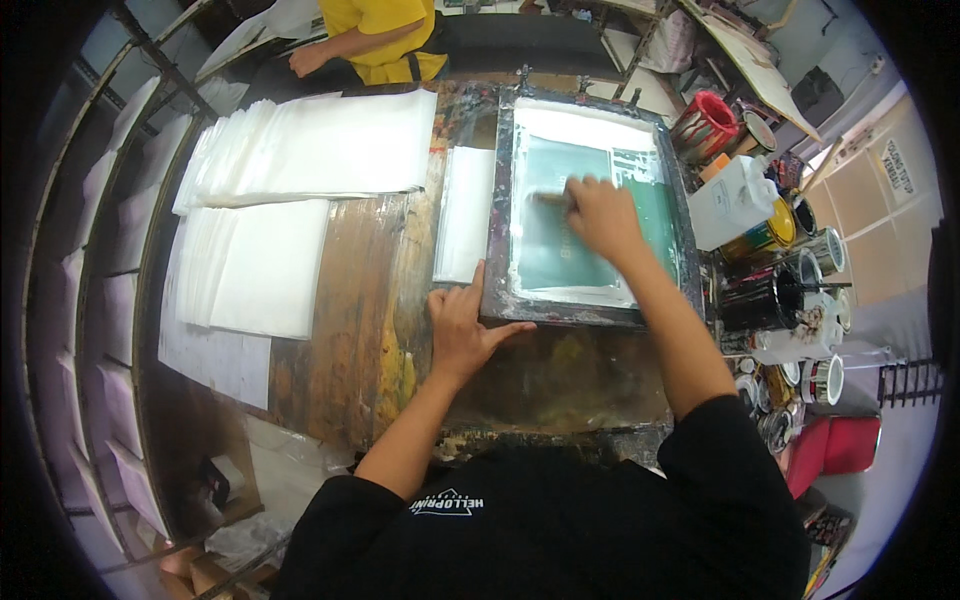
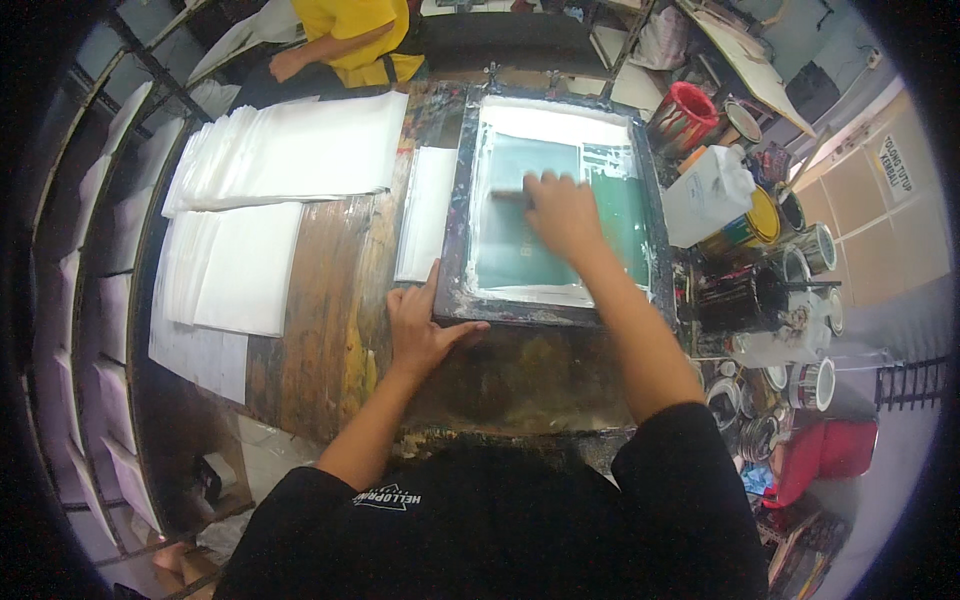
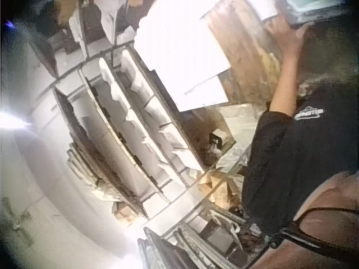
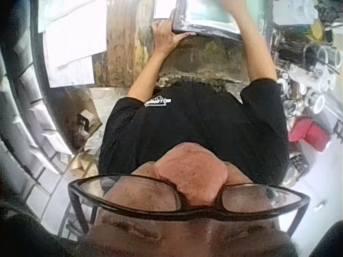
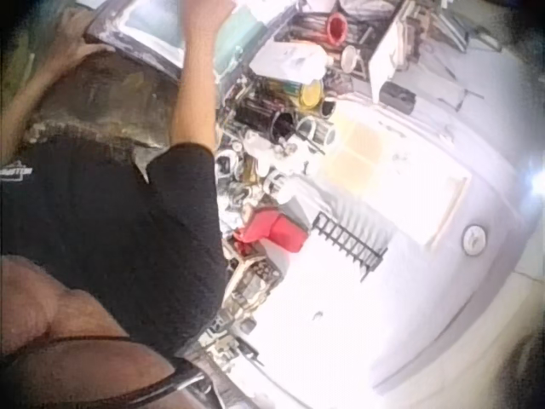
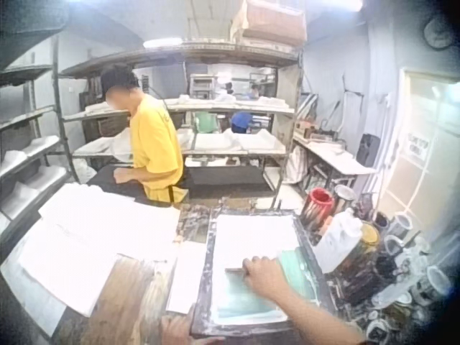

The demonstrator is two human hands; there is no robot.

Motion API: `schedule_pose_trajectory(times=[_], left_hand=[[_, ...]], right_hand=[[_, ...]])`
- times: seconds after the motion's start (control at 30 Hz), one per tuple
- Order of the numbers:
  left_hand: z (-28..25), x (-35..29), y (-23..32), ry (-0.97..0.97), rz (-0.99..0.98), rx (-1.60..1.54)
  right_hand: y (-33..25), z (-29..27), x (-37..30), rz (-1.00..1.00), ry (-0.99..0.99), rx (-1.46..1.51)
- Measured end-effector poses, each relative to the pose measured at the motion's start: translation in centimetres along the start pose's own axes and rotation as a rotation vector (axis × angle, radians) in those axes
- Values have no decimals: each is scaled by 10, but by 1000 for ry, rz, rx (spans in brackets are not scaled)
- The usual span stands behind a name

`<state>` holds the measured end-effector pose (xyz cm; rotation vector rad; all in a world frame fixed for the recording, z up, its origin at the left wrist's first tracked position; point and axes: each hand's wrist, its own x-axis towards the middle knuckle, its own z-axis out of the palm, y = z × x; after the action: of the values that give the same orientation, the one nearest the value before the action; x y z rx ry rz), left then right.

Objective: The person repeatedly places white sheets under a screen-printing frame, pulls a squeegee across the screen to transfer ink, and removes the printed sheets. A coworker in a yellow shirt assists by stacking the finished prints.

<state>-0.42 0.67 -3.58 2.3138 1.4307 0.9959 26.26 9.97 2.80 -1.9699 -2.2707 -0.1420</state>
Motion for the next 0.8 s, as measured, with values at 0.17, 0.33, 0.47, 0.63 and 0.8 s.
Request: schedule_pose_trajectory(times=[0.17, 0.33, 0.47, 0.63, 0.8], left_hand=[[-5, 4, 5, 18, -13, -112], [-15, 47, 41, 211, -138, -883], [-50, 93, 59, 261, 23, -556], [-18, 67, -18, 35, -243, -75], [-6, 44, -30, -50, -354, 127]], right_hand=[[-53, -52, -91, -14, -94, 52], [-69, -101, -84, -39, 399, 90], [-48, -147, -25, -88, 726, -29], [-35, -188, 16, -61, 705, -36], [-38, -227, 34, 77, 457, 147]])
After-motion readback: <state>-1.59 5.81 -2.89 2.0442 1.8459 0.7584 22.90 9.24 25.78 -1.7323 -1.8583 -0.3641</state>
